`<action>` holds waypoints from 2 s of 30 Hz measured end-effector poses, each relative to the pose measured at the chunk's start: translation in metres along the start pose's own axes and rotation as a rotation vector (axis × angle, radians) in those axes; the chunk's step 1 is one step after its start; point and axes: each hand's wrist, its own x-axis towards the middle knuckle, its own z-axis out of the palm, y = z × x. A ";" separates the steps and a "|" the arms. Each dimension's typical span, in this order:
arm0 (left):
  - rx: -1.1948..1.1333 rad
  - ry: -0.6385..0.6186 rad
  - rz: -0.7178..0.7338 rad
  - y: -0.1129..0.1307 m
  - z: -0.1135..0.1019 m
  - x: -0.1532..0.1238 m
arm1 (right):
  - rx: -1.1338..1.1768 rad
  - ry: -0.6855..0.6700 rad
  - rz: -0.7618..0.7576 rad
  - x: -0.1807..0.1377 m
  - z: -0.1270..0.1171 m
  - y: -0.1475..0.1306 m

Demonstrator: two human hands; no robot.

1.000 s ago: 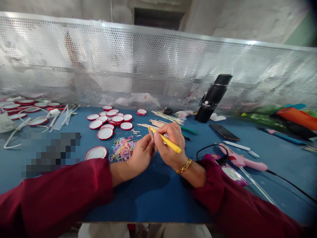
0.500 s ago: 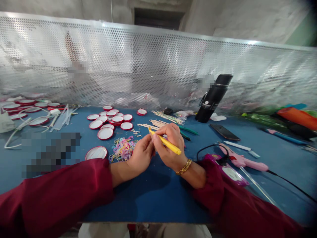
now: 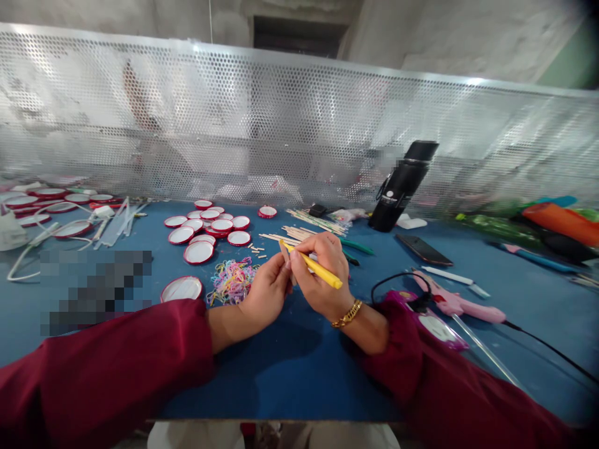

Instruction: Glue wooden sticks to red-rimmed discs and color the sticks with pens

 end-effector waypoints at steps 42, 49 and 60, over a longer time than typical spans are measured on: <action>0.037 -0.024 0.048 -0.001 -0.001 0.001 | -0.016 0.037 -0.033 0.001 0.000 0.000; 0.053 -0.015 0.043 -0.001 -0.002 0.000 | -0.028 0.037 -0.018 0.001 0.000 0.001; 0.104 -0.020 0.070 0.002 -0.003 0.000 | -0.030 0.079 -0.022 0.003 0.001 0.005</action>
